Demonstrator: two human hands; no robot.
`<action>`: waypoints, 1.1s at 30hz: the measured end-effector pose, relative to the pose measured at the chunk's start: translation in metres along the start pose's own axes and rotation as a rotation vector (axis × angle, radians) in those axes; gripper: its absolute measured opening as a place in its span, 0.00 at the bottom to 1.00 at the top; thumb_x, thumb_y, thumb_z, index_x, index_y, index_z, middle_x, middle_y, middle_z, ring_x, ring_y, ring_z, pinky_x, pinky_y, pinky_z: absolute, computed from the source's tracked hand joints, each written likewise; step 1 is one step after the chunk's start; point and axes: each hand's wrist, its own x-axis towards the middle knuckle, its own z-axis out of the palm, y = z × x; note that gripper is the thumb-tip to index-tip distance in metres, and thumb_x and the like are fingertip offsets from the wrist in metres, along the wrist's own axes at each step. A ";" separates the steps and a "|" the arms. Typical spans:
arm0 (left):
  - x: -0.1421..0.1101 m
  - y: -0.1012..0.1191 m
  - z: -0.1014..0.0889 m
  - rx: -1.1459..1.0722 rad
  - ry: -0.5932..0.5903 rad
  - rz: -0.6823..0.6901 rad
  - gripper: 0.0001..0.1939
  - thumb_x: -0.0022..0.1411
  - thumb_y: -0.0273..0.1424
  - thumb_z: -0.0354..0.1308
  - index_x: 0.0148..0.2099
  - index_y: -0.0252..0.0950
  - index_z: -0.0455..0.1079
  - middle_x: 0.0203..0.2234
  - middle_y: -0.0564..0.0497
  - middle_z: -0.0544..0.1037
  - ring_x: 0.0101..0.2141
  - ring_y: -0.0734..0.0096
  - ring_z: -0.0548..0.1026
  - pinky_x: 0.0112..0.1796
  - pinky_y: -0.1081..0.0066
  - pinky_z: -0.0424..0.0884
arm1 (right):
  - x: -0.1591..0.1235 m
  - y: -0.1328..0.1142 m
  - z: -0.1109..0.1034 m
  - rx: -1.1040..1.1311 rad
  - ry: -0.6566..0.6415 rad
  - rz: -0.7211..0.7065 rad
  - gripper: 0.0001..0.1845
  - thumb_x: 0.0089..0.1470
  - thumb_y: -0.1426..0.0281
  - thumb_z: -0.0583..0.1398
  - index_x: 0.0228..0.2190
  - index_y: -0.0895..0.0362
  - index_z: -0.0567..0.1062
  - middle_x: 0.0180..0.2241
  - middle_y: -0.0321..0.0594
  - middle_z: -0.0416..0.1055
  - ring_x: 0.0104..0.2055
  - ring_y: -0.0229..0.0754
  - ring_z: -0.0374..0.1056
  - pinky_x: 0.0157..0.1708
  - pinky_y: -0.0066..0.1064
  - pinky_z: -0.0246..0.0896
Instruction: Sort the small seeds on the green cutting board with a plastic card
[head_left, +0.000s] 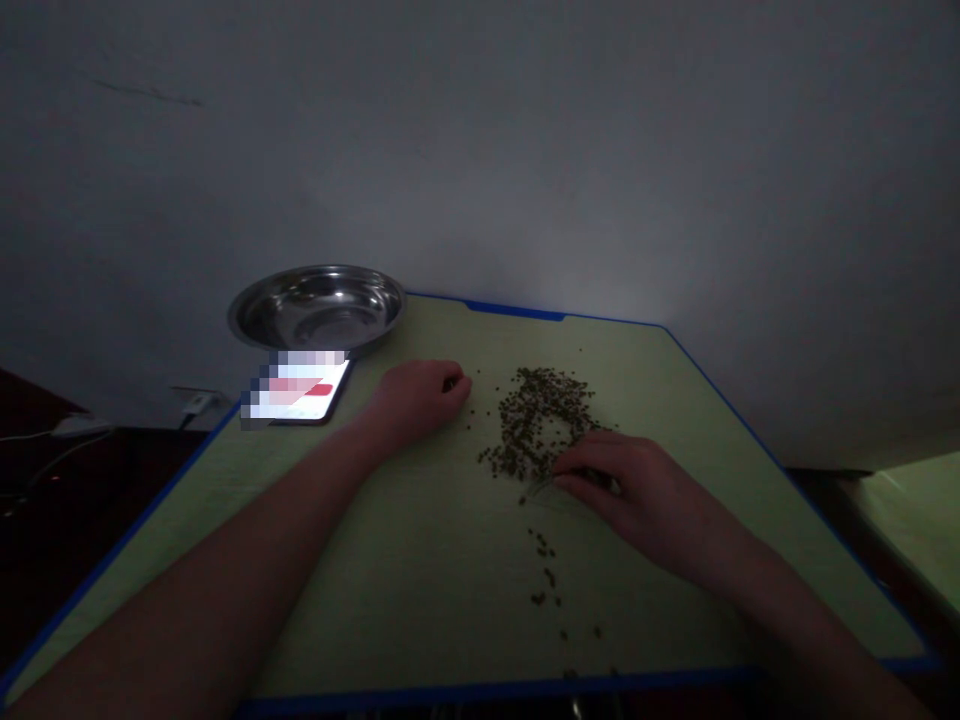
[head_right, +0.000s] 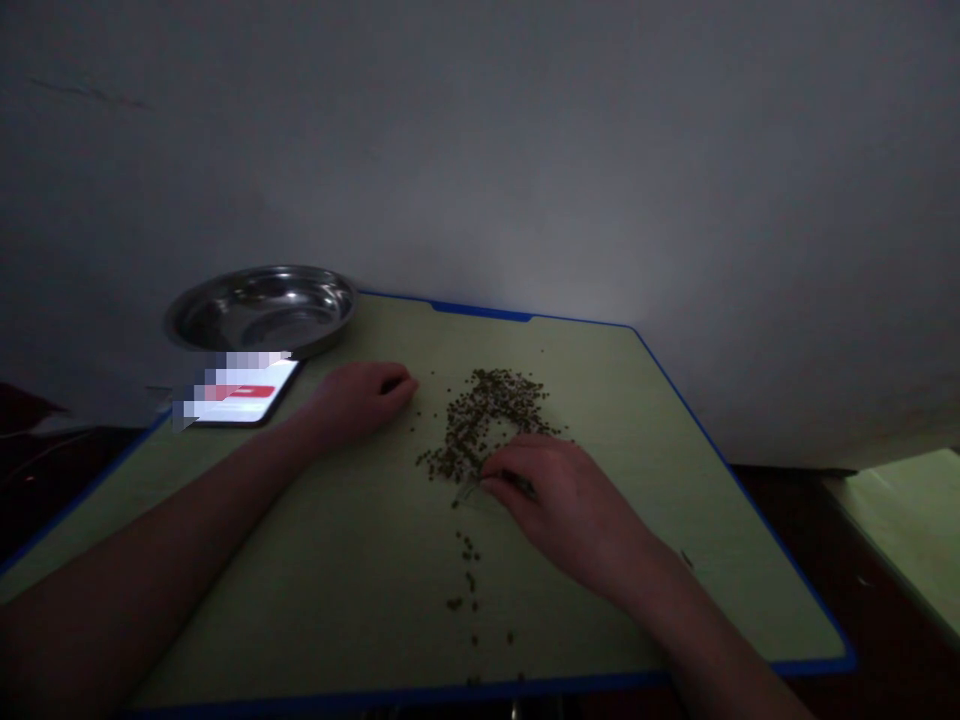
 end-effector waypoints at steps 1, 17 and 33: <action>0.000 0.000 0.000 -0.002 0.004 0.006 0.19 0.61 0.41 0.43 0.31 0.38 0.72 0.26 0.48 0.75 0.26 0.67 0.68 0.27 0.67 0.55 | 0.000 -0.001 0.000 0.002 -0.002 -0.004 0.09 0.59 0.69 0.57 0.34 0.53 0.78 0.33 0.37 0.76 0.36 0.40 0.70 0.36 0.32 0.61; -0.001 0.002 -0.002 -0.010 -0.008 -0.003 0.19 0.61 0.41 0.44 0.32 0.38 0.72 0.27 0.48 0.76 0.26 0.67 0.69 0.27 0.67 0.55 | 0.009 0.000 -0.006 -0.007 0.020 -0.013 0.07 0.58 0.69 0.57 0.33 0.53 0.77 0.32 0.36 0.76 0.35 0.39 0.70 0.35 0.31 0.60; 0.000 0.003 -0.004 0.018 -0.022 0.003 0.19 0.62 0.40 0.44 0.34 0.37 0.73 0.28 0.48 0.76 0.27 0.68 0.69 0.27 0.69 0.55 | 0.034 -0.011 0.002 0.050 -0.181 -0.143 0.05 0.55 0.72 0.59 0.32 0.55 0.77 0.30 0.34 0.75 0.31 0.35 0.67 0.32 0.26 0.56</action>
